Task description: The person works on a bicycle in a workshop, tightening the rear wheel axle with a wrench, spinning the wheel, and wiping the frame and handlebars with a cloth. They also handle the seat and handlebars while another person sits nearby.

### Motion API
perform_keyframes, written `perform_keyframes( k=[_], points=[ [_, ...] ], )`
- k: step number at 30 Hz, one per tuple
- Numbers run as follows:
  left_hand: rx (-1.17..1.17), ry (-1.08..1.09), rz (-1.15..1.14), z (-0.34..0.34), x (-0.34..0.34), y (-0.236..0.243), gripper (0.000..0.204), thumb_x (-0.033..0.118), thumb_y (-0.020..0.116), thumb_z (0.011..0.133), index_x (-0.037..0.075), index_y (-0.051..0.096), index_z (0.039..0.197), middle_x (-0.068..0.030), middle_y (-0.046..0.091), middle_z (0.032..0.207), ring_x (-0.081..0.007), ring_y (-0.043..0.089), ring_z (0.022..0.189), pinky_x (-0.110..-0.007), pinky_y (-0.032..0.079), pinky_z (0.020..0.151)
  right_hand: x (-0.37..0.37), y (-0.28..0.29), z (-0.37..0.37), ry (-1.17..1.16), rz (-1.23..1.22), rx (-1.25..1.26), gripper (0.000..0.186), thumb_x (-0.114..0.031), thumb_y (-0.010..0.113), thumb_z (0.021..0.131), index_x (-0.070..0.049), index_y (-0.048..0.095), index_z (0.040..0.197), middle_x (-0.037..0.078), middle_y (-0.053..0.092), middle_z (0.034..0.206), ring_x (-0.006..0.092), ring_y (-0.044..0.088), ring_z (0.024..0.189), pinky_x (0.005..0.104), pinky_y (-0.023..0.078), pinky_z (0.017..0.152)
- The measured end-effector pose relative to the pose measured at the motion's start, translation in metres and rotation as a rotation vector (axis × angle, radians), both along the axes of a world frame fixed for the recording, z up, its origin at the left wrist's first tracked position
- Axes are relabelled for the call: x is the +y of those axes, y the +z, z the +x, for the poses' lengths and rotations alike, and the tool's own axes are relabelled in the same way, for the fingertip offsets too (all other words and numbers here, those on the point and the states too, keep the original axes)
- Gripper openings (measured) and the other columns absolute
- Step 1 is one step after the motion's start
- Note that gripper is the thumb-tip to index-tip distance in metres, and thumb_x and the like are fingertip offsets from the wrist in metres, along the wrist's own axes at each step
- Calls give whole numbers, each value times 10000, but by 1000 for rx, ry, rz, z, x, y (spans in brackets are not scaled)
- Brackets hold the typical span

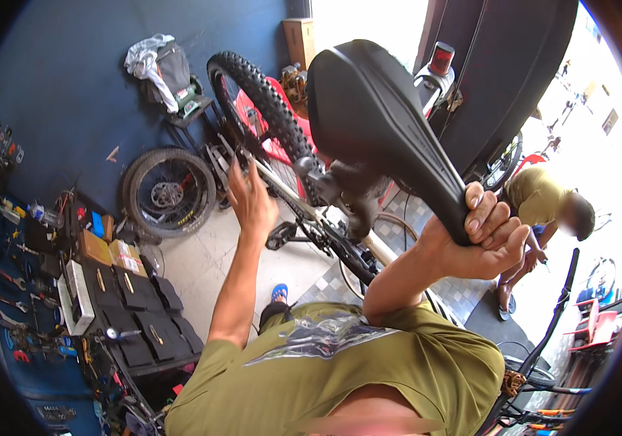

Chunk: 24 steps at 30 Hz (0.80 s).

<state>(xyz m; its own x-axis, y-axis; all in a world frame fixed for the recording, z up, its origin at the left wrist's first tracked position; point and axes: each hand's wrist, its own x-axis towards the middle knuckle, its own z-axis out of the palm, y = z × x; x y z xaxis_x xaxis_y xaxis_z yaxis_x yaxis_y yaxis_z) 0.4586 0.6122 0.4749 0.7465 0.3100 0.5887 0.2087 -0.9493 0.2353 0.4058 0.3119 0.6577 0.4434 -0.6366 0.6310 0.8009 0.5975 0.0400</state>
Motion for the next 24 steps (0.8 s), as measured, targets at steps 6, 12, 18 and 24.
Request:
perform_keyframes(
  k=[6, 12, 18, 24],
  points=[
    [-285, -349, -271, -24, 3, 41, 638, -27, 577, 849, 61, 490, 1474, -311, 275, 1573, -484, 342, 1455, -584, 304, 1199, -2, -2, 2, -23, 9, -9, 499, -335, 451, 1105, -193, 381, 632, -19, 394, 532, 111, 522, 511, 366, 474, 753],
    [-581, -810, -212, -69, -58, 149, 530, 358, 807, 908, 9, 610, 1254, -231, 541, 1354, -391, 518, 1326, -498, 424, 1119, -10, -2, 5, 27, 55, -19, 541, -382, 453, 1109, -178, 395, 612, -2, 436, 517, 128, 538, 489, 370, 478, 720],
    [-533, -903, -550, -19, -94, 151, 311, 79, 674, 933, 50, 503, 1191, -119, 595, 1126, -160, 575, 1002, -357, 469, 886, -7, 10, -3, 64, 39, 49, 561, -415, 550, 1062, -191, 406, 568, -22, 419, 509, 100, 477, 489, 331, 415, 707],
    [-42, -973, -1207, -9, -68, 115, 277, 15, 555, 971, 44, 488, 1238, -37, 567, 775, -60, 535, 638, -249, 463, 581, -9, 3, -8, 87, 17, -6, 605, -516, 434, 1093, -173, 410, 594, 22, 487, 527, 149, 551, 512, 374, 443, 712]
  ],
)
